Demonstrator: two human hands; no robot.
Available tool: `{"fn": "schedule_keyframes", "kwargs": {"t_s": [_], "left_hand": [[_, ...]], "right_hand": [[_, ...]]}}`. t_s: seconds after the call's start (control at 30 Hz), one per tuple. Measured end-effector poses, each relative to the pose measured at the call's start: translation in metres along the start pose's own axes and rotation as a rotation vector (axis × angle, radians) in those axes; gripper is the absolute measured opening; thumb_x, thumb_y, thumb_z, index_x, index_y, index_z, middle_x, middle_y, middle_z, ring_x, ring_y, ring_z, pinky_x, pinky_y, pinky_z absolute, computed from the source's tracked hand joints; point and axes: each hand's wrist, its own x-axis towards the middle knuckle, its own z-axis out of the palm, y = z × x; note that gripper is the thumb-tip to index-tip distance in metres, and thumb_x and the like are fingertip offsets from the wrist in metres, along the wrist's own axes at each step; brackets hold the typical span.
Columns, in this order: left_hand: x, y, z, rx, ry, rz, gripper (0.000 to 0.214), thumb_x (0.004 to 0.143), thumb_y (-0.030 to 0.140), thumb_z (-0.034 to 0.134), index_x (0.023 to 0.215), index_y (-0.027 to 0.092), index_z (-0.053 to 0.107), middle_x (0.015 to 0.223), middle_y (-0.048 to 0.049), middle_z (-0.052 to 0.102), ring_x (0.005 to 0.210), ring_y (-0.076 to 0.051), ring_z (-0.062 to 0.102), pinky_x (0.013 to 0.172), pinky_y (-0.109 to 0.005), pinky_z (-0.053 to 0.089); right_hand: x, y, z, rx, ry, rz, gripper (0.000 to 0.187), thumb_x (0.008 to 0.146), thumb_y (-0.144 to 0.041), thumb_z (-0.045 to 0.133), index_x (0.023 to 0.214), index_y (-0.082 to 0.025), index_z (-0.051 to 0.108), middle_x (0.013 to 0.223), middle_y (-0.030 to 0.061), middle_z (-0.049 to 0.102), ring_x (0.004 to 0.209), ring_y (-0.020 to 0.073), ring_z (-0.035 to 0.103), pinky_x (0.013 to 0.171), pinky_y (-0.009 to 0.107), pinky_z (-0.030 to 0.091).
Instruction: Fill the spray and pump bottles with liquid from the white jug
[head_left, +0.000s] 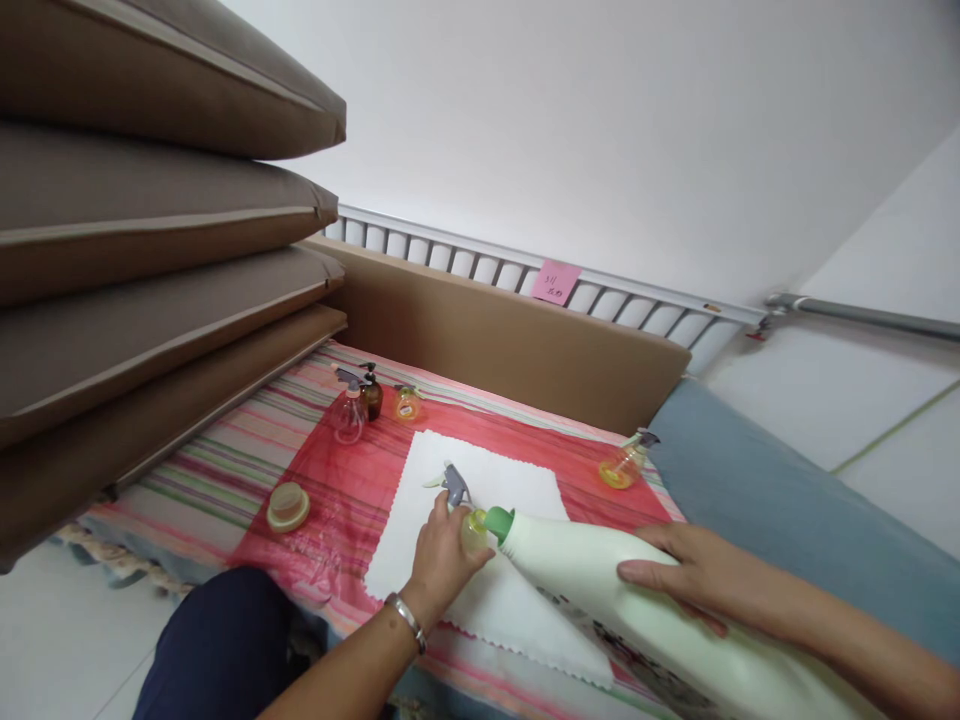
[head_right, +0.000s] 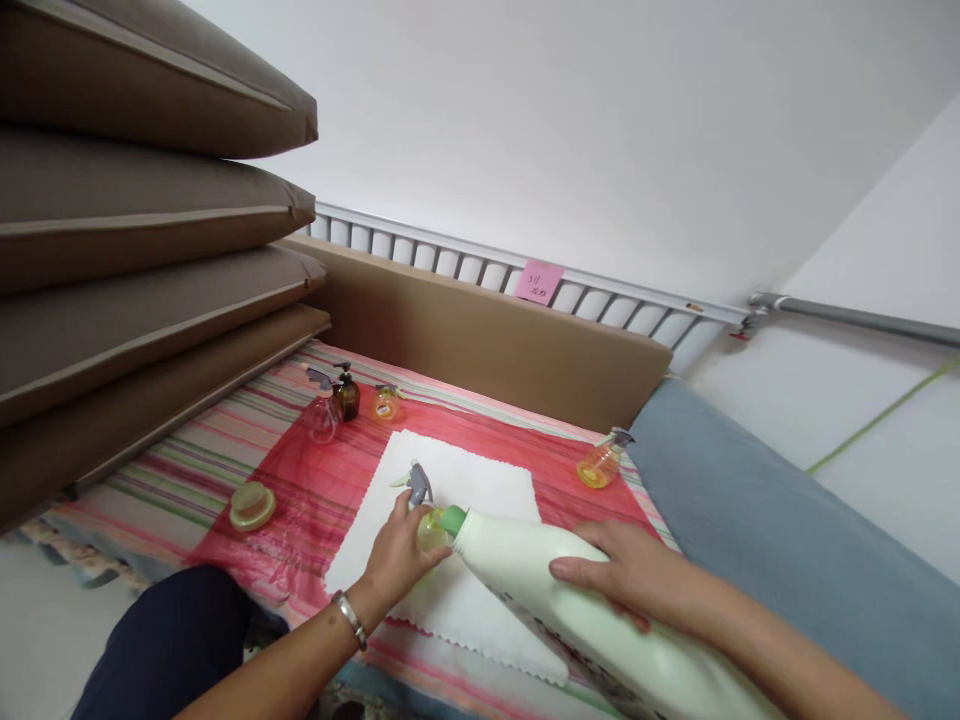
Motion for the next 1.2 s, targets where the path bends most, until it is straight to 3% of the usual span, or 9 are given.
{"fn": "schedule_keyframes", "kwargs": {"t_s": [0.3,0.43,0.73,1.2], "left_hand": [[-0.001,0.000,0.000,0.019,-0.010,0.005,0.051,0.064,0.037,0.071,0.111,0.022,0.059,0.137,-0.0138,0.035,0.113,-0.031,0.051,0.093,-0.040,0.043],[-0.002,0.001,0.001,0.034,-0.021,0.008,0.051,0.063,0.037,0.072,0.111,0.023,0.059,0.137,-0.0130,0.035,0.112,-0.031,0.052,0.093,-0.040,0.043],[-0.003,0.003,-0.001,0.073,-0.027,0.013,0.050,0.065,0.038,0.071,0.110,0.022,0.057,0.137,-0.0116,0.034,0.112,-0.028,0.052,0.094,-0.038,0.043],[-0.004,0.002,0.001,0.090,-0.011,0.046,0.049,0.065,0.039,0.072,0.109,0.023,0.057,0.137,-0.0121,0.034,0.113,-0.030,0.051,0.092,-0.040,0.044]], "right_hand": [[0.006,-0.005,-0.005,-0.024,-0.006,-0.005,0.021,0.062,-0.036,0.070,0.061,-0.016,0.068,0.048,0.0013,0.059,0.032,0.0099,0.047,0.030,0.019,0.031],[0.005,-0.006,-0.008,-0.139,-0.031,0.004,0.029,0.067,-0.045,0.064,0.069,-0.016,0.067,0.053,0.0013,0.059,0.037,0.0096,0.049,0.031,0.018,0.031],[0.006,-0.021,-0.011,-0.346,-0.171,0.025,0.039,0.075,-0.050,0.051,0.081,-0.012,0.057,0.059,0.0008,0.052,0.043,0.0097,0.047,0.037,0.021,0.037],[0.002,-0.030,-0.014,-0.368,-0.202,-0.008,0.042,0.077,-0.051,0.050,0.087,-0.010,0.058,0.069,0.0052,0.055,0.046,0.0091,0.046,0.037,0.020,0.035]]}}
